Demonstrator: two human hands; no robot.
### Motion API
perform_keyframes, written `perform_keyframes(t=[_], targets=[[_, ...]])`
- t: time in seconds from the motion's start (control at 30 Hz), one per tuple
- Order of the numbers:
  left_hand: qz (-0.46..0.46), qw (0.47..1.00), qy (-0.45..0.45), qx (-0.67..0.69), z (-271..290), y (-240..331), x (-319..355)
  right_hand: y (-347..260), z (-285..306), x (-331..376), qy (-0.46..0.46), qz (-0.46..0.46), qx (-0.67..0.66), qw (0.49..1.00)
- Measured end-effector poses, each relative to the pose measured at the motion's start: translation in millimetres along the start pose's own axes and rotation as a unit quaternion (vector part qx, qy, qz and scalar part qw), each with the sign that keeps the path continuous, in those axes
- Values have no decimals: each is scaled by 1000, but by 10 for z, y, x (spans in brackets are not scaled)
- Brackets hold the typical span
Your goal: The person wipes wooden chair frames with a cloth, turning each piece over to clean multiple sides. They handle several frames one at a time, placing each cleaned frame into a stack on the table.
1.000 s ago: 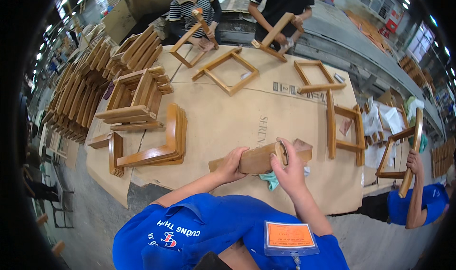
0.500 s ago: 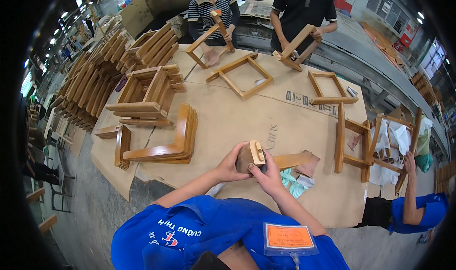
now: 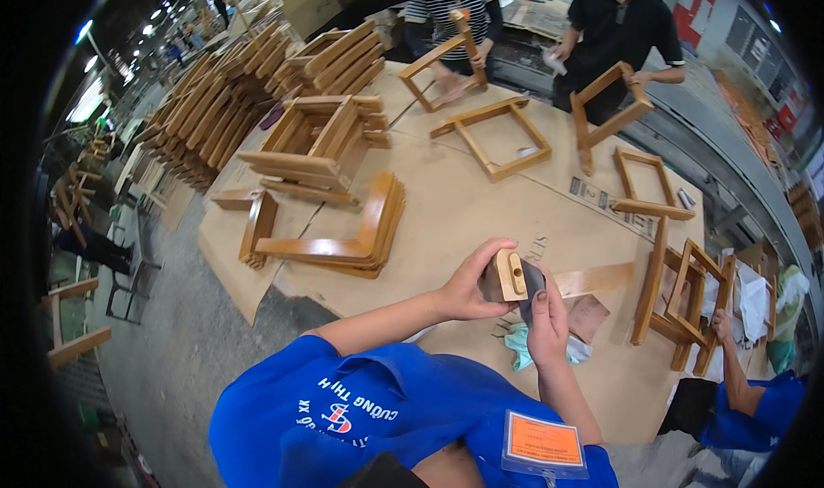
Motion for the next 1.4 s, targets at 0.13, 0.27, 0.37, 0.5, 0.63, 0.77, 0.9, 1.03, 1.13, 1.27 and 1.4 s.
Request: perform_keyframes(t=[0.13, 0.27, 0.37, 0.5, 0.63, 0.77, 0.9, 1.03, 1.13, 1.27, 1.4], targets=[[44, 999, 21, 3, 168, -115, 161, 46, -223, -38, -35, 28, 128, 991], [25, 998, 57, -11, 440, 78, 303, 77, -577, 22, -97, 91, 174, 976], [-23, 989, 134, -59, 681, 318, 291, 202, -780, 22, -136, 73, 176, 972], [-3, 974, 192, -125, 840, 423, 250, 306, -825, -24, -101, 47, 174, 978], [36, 967, 228, -110, 854, 381, 273, 262, -907, 12, -114, 87, 240, 960], [28, 960, 242, -136, 901, 410, 300, 189, -937, 49, -134, 106, 207, 963], [51, 948, 259, -180, 912, 398, 260, 103, -851, 12, -104, 98, 158, 977], [94, 960, 257, -55, 757, 291, 322, 77, -802, -70, -90, 71, 257, 960], [64, 982, 174, 26, 639, 301, 401, -22, -805, -95, -120, 77, 225, 964], [228, 925, 115, 282, 647, -109, 741, -157, -929, -25, -259, 83, 207, 940], [318, 933, 135, 105, 933, -695, 813, -153, -994, 87, -369, 24, 204, 906]])
Point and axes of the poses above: each hand's wrist, its own x-axis away from the middle knuckle, its own z-axis out of the back of the hand, y = z × x, the point moved 9 cm from there along -x, towards the middle knuckle, and after that the axes turned 2 degrees about -x, right-handed, at the moved point
